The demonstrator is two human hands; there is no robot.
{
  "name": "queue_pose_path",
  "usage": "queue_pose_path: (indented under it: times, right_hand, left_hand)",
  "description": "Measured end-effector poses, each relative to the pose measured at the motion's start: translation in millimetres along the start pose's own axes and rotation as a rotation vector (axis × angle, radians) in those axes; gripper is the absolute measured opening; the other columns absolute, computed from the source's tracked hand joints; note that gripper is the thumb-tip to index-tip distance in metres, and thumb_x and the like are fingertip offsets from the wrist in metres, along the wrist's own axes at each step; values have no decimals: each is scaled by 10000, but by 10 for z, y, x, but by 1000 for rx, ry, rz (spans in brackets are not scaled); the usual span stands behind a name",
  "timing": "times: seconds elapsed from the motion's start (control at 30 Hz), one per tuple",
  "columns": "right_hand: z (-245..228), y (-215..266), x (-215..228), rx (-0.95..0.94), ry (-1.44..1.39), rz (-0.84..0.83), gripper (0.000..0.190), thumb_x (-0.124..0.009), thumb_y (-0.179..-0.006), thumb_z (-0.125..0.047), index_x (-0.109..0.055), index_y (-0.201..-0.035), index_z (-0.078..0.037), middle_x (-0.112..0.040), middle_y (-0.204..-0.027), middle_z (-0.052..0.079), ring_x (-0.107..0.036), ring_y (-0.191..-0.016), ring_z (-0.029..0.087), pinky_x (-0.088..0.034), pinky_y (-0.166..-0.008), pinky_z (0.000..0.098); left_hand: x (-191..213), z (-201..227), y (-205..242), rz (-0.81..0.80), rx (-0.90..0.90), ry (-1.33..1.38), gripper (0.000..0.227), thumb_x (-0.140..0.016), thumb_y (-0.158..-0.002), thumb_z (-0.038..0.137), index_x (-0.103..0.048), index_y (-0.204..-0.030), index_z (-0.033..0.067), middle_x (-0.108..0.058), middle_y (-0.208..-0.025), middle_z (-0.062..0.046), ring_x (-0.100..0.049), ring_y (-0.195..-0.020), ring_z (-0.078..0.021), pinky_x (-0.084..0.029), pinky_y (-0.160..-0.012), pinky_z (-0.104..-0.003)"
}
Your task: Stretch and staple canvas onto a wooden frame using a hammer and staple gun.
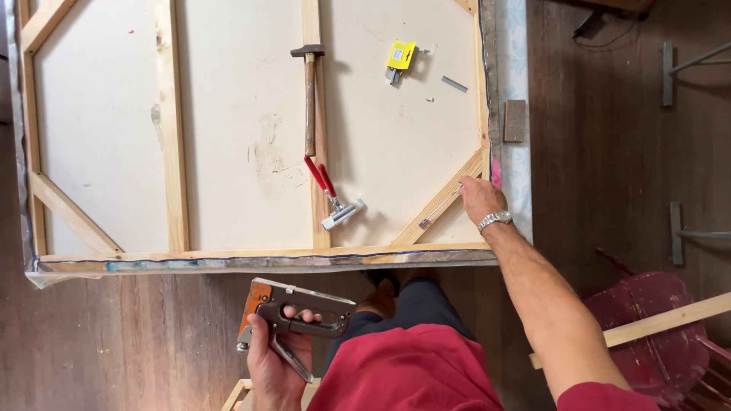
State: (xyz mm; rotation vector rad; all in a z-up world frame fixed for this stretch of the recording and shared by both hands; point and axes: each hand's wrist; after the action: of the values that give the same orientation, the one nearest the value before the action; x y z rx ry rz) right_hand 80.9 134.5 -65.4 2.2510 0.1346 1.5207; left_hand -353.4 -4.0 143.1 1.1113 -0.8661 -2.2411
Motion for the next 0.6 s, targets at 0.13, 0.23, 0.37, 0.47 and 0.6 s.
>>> queue_pose_path:
  times: [0.13,0.23,0.37,0.47,0.6]
  right_hand:
    - [-69,-22,78,-36,-14,-50,325,-677,-989,-244,-675,-1308,-177,-765,-998,111,-716,-845,308,-605,-687,451]
    - [-179,10,210,-234,-163,-128,532,-686,-989,-218,-520,-1491,-162,-569,-615,23,-499,-487,159,-422,-394,292]
    - [-153,8,239,-329,-392,-36,532,-705,-958,-132,-532,-1461,-128,-761,-903,18,-613,-634,158,-516,-573,307]
    - [-170,44,243,-368,-468,27,465,-697,-955,-143,-576,-1402,-98,-765,-976,26,-612,-705,165,-494,-572,323]
    - [-415,245,458,-430,-649,-37,281,-674,-975,-277,-657,-1224,-149,-768,-1078,64,-726,-934,215,-580,-789,364]
  left_hand:
    - [-237,-102,-103,-26,-2,15,560,-599,-1012,539,-611,-1060,-19,-631,-923,-100,-637,-852,-340,-535,-911,-550]
    - [-473,-191,-172,-22,22,35,576,-585,-1013,541,-626,-1043,-33,-634,-926,-96,-630,-863,-334,-518,-951,-557]
    - [-797,-332,-296,-96,36,15,579,-576,-1008,526,-634,-1051,-48,-661,-940,-102,-661,-888,-353,-524,-972,-560]
    - [-1017,-415,-355,-154,50,10,580,-591,-993,514,-635,-1071,-59,-673,-957,-110,-675,-928,-366,-517,-1008,-557]
    - [-1280,-552,-413,-224,0,19,557,-609,-997,389,-532,-1268,-92,-667,-965,-203,-683,-912,-436,-539,-978,-591]
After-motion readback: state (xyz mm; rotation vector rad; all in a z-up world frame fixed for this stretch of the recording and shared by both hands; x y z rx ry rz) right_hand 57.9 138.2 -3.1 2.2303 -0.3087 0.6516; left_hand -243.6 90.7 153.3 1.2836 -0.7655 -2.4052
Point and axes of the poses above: each hand's wrist, its own y-axis away from the middle knuckle, its own x-axis out of the back of the hand, z = x × y
